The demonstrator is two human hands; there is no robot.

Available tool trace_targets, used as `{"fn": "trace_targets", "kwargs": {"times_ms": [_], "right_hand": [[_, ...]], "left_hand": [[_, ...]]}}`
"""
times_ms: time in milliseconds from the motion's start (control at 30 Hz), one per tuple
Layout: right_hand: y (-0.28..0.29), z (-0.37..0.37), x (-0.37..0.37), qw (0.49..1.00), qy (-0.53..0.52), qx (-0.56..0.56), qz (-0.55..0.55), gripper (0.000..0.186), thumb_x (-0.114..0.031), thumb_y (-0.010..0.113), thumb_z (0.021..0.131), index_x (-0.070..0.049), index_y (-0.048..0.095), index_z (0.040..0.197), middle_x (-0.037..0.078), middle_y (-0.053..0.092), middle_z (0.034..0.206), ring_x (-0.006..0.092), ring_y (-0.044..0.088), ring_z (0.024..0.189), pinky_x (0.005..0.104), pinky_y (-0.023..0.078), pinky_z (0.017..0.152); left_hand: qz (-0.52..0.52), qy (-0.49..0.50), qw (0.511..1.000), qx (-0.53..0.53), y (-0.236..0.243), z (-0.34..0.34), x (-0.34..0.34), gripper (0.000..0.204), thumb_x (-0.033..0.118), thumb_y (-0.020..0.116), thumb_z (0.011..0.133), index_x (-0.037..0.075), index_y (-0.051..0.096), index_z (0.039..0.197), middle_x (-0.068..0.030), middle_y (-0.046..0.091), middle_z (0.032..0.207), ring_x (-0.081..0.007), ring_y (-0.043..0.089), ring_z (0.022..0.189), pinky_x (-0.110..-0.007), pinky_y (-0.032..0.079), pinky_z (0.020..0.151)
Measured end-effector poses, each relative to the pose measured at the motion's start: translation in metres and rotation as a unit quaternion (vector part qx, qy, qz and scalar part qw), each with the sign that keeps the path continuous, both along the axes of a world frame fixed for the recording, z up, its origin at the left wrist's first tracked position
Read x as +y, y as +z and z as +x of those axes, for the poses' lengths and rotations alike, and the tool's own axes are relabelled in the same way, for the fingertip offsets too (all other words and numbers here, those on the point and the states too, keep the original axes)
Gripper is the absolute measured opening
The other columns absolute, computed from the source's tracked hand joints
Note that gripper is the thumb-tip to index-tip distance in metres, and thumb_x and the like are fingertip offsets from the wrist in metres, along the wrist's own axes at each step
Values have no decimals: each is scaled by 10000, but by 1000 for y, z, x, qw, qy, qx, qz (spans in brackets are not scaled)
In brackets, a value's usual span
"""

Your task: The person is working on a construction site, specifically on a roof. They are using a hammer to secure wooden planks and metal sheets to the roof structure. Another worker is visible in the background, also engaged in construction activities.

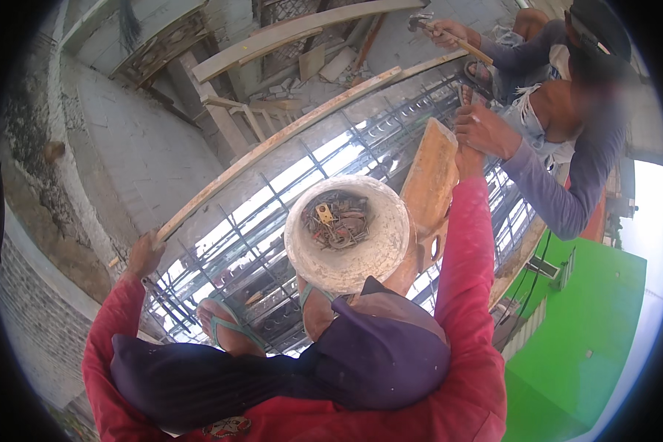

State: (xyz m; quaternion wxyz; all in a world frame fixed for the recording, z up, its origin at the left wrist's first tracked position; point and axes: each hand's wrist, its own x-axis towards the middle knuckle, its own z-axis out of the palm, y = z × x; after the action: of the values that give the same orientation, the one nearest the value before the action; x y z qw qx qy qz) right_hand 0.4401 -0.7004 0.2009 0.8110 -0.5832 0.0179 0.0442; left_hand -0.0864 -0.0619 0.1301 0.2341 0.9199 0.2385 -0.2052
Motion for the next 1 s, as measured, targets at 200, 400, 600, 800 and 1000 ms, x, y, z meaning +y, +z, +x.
{"fn": "trace_targets", "kwargs": {"times_ms": [200,400,600,800,1000], "right_hand": [[1,-19,15,996,-75,20,-48,334,-201,592,1010,-84,520,1316,21,610,1197,116,610,986,251,517,790],[-26,-70,38,943,-74,50,-320,318,-182,583,1000,-41,557,1284,41,667,1101,175,642,907,322,514,778],[-4,-95,187,783,228,-97,-570,331,-186,595,966,-4,597,1242,128,700,1071,258,681,978,352,507,912],[-40,-66,288,553,412,-393,-608,511,-298,660,898,-80,555,1349,169,605,1308,326,525,1272,441,420,1064],[-78,-48,333,374,554,-316,-673,765,-674,673,797,-110,598,1309,190,656,1221,347,609,1169,462,457,1006]], "left_hand": [[-13,10,1000,-5,11,3,-1,390,250,689,886,47,615,1211,-226,670,1082,-418,632,1041,-485,489,894],[-19,0,1000,2,5,6,2,363,198,688,884,42,614,1202,-234,670,1070,-420,634,1028,-488,492,880],[-27,-1,1000,9,1,0,10,335,135,671,874,47,615,1192,-241,680,1025,-430,643,996,-497,497,868],[-45,-26,996,74,0,16,10,399,92,613,870,88,587,1268,-218,682,1061,-418,650,1018,-510,511,876],[-32,-34,998,51,-12,6,12,369,82,608,887,120,613,1254,-220,685,994,-426,665,931,-512,531,819]]}}
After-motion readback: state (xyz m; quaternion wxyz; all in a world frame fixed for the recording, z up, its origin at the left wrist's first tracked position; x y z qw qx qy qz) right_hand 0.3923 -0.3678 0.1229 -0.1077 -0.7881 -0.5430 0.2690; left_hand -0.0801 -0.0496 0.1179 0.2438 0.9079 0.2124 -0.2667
